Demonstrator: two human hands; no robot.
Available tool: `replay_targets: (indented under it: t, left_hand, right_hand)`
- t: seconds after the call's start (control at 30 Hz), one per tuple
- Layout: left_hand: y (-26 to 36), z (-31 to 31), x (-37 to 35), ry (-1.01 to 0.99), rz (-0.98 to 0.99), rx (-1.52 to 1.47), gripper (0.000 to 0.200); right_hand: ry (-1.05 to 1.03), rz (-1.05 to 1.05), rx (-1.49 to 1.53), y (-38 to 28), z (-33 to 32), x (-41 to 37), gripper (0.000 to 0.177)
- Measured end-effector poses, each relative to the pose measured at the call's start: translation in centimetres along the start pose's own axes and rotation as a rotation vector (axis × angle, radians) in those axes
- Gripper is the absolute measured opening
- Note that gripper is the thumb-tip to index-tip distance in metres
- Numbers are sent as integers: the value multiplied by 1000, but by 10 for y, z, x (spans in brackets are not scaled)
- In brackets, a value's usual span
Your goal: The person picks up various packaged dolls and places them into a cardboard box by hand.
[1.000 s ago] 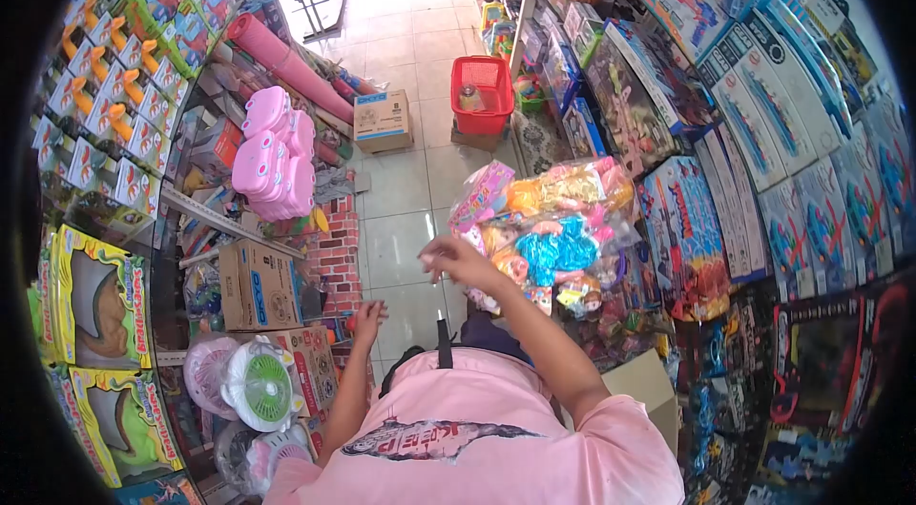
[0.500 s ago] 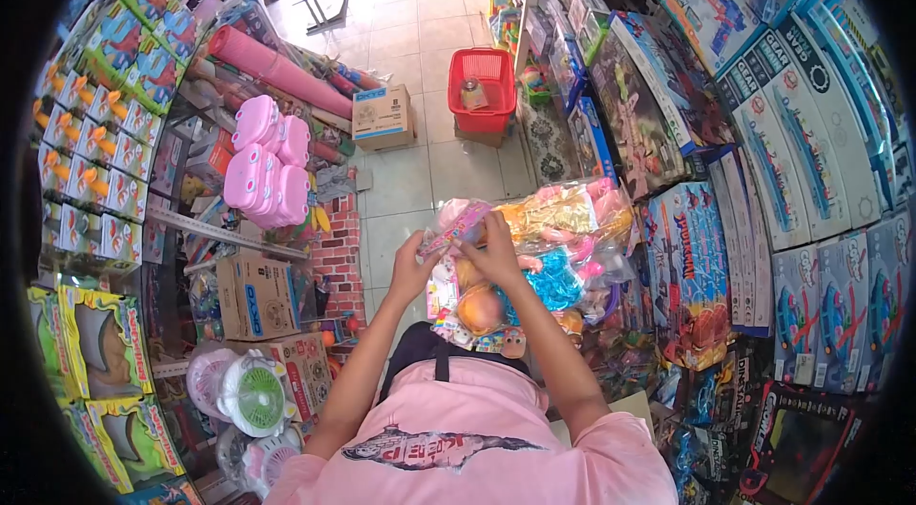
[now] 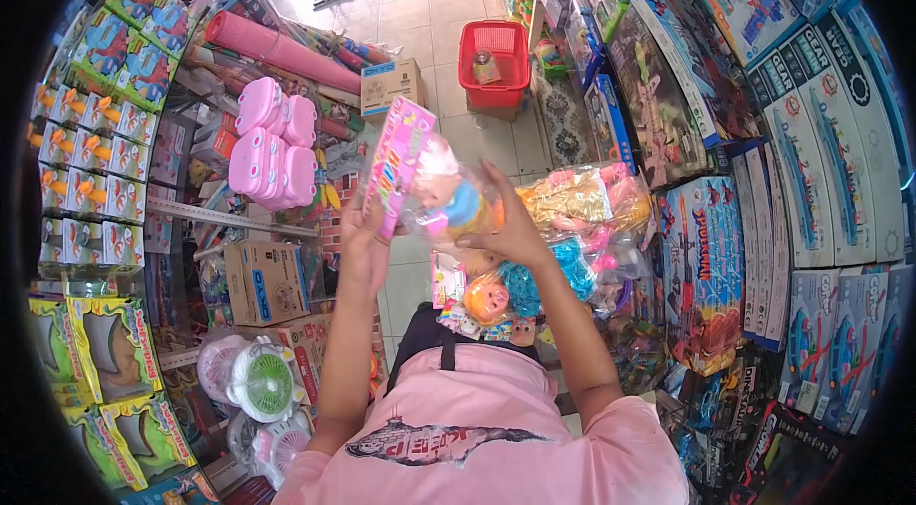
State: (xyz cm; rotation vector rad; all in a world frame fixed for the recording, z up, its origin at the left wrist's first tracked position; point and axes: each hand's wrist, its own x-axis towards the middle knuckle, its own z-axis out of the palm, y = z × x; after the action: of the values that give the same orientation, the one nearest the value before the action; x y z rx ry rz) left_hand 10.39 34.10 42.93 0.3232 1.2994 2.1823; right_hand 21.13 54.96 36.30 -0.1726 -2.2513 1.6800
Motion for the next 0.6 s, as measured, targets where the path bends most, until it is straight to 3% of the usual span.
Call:
replay_targets:
  t: [0.03,0.1,0.17,0.2,0.23,0.3,0.33,0.4,0.43,0.5,0.53,0.6]
  left_hand:
    - [5,3,2,-1,-6,-1,34]
    - [10,4,4,-13,78,-43,40]
    - [-4,-6,6,47,136,55,51]
    - [-19,-24,7,116,60,118,54]
    - [-31,-37,7,184,-18,179,57]
    - [-45,-48,-10,117,-96,49,58]
    - [-51,-52,-22,133,-187,2,57]
    - [-55,-57,-38,172,-284,10,55]
    - [-55,-64,-46,176,-290,11,55]
    - [-59,-84,-62,191,-362,104,54]
    - [-64,-91,-69,242,-335,185,54]
    - [-64,-101,-82,246,-351,194,55]
  right_hand:
    - [-7,26,190,-1,6,1,108]
    - [-29,47,270,-11,17,1,100]
    - [-39,179,633,-12,34,1,85]
    - [23,193,580,-14,43,0,74]
    - [27,198,580,-21,50,0,74]
    - [-64,206,255,-37,55,-2,75]
    - [-58,213,253,-30,57,-8,75]
    - [-130,-60,20,-20,62,-15,75]
    - [-131,-55,24,-14,54,-19,75]
    - [-538,116,-108,-15,19,-21,70]
    - [-518,-9,-293,0,12,-28,66]
    - [-642,38,-378,4,-5,-38,65]
